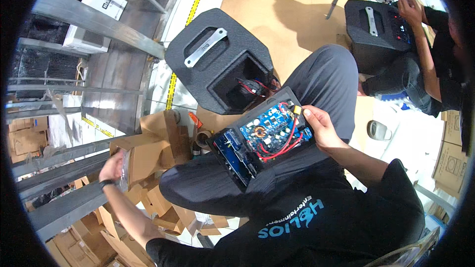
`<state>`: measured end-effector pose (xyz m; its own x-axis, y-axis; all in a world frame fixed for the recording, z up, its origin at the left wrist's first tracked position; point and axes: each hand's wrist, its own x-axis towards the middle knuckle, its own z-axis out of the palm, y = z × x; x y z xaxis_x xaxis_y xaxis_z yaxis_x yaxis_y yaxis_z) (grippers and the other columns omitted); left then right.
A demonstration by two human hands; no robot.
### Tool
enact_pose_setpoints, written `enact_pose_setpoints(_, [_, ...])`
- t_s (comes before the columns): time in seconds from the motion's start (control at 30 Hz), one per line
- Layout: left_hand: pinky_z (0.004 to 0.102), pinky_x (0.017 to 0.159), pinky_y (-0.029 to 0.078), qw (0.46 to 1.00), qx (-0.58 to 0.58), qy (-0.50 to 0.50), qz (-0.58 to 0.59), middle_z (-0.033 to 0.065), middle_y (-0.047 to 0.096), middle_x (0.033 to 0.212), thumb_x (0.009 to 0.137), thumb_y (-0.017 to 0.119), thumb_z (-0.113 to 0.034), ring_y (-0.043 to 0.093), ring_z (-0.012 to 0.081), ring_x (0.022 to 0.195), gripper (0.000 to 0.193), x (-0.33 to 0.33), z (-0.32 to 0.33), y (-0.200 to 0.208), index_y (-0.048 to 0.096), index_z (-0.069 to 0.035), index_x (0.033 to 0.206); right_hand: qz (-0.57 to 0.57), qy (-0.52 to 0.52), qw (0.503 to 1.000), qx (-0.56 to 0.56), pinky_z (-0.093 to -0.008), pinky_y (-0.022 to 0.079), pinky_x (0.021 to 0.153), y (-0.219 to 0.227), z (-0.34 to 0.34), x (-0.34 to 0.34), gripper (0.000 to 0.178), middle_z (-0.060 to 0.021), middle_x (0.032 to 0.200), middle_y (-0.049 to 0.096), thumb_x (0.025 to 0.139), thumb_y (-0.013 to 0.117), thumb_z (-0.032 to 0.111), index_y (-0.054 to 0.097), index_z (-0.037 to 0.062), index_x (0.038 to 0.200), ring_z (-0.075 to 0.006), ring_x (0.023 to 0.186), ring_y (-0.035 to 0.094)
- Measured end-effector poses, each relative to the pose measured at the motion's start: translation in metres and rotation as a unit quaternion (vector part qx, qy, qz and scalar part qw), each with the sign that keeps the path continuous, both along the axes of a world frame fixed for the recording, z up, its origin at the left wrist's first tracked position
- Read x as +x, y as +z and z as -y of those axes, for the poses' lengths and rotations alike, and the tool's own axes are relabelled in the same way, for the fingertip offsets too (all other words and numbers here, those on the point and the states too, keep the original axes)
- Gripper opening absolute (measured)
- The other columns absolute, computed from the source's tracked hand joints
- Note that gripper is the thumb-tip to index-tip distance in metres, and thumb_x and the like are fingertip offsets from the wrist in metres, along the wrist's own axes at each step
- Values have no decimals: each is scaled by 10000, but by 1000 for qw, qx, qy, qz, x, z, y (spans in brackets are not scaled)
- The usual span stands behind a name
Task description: The person unpacks a circuit board from a plastic bag, connects wires to the board, and uses a lighter to heat-shrink tubing on the connections. The person then places the board into a black enclosure and secures it.
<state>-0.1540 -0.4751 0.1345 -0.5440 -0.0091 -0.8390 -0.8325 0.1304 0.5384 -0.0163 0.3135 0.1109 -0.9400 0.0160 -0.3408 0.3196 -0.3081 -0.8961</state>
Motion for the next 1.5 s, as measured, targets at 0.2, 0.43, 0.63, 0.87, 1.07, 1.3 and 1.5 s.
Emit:
enact_pose_setpoints(0.2, [399,1253,321,891,-286,-252,-248,157,367,1687,942,741,-559,393,277,1531,939,50,-141,86,382,-9,1613,-25,-11,999,25,-247,498,899,4,1,0,319,-12,1053,727,1142,502,230,672,-28,1223,-64,968,628])
enact_pose_setpoints(0.43, [453,1031,532,744,-626,-206,-109,258,671,1343,837,872,-410,605,406,1317,615,56,-145,15,704,-39,1297,-38,-22,999,25,-259,492,960,18,0,1,328,-41,1118,734,1146,490,209,667,-44,1253,-83,1026,640])
enact_pose_setpoints(0.63, [467,987,566,810,-525,-216,-144,250,734,1239,809,877,-434,708,383,1181,653,7,-50,-8,710,-32,1296,-10,-72,997,41,-268,503,981,36,4,11,350,-54,1138,738,1141,511,246,657,-39,1281,-94,1035,656])
enact_pose_setpoints(0.87, [451,984,572,726,-631,-186,-201,216,755,1197,746,907,-473,718,366,1148,735,-55,-20,-5,714,-25,1295,24,-133,989,59,-255,515,853,61,19,26,315,-18,1043,724,1133,521,257,665,-2,1240,-82,929,651])
enact_pose_setpoints(1.07, [471,961,572,731,-617,-167,-239,205,764,1152,758,910,-441,720,370,1125,649,-50,-54,4,735,-45,1241,29,-127,990,56,-254,523,891,56,13,25,294,-31,1078,738,1128,533,243,670,11,1247,-88,967,668])
enact_pose_setpoints(1.3, [516,840,602,641,-690,-275,-194,214,738,1147,804,877,-395,723,389,1067,529,-4,-56,5,700,-88,1197,57,-108,989,81,-296,497,980,23,-15,13,319,-10,1092,732,1098,606,302,706,24,1219,-104,1033,635])
enact_pose_setpoints(1.5, [487,1011,539,747,-560,-220,-282,255,696,1267,783,881,-347,671,428,1173,668,66,-143,24,656,-17,1318,-69,9,997,13,-274,501,966,39,-37,-7,349,-6,1121,734,1145,510,286,700,5,1230,-72,1052,613])
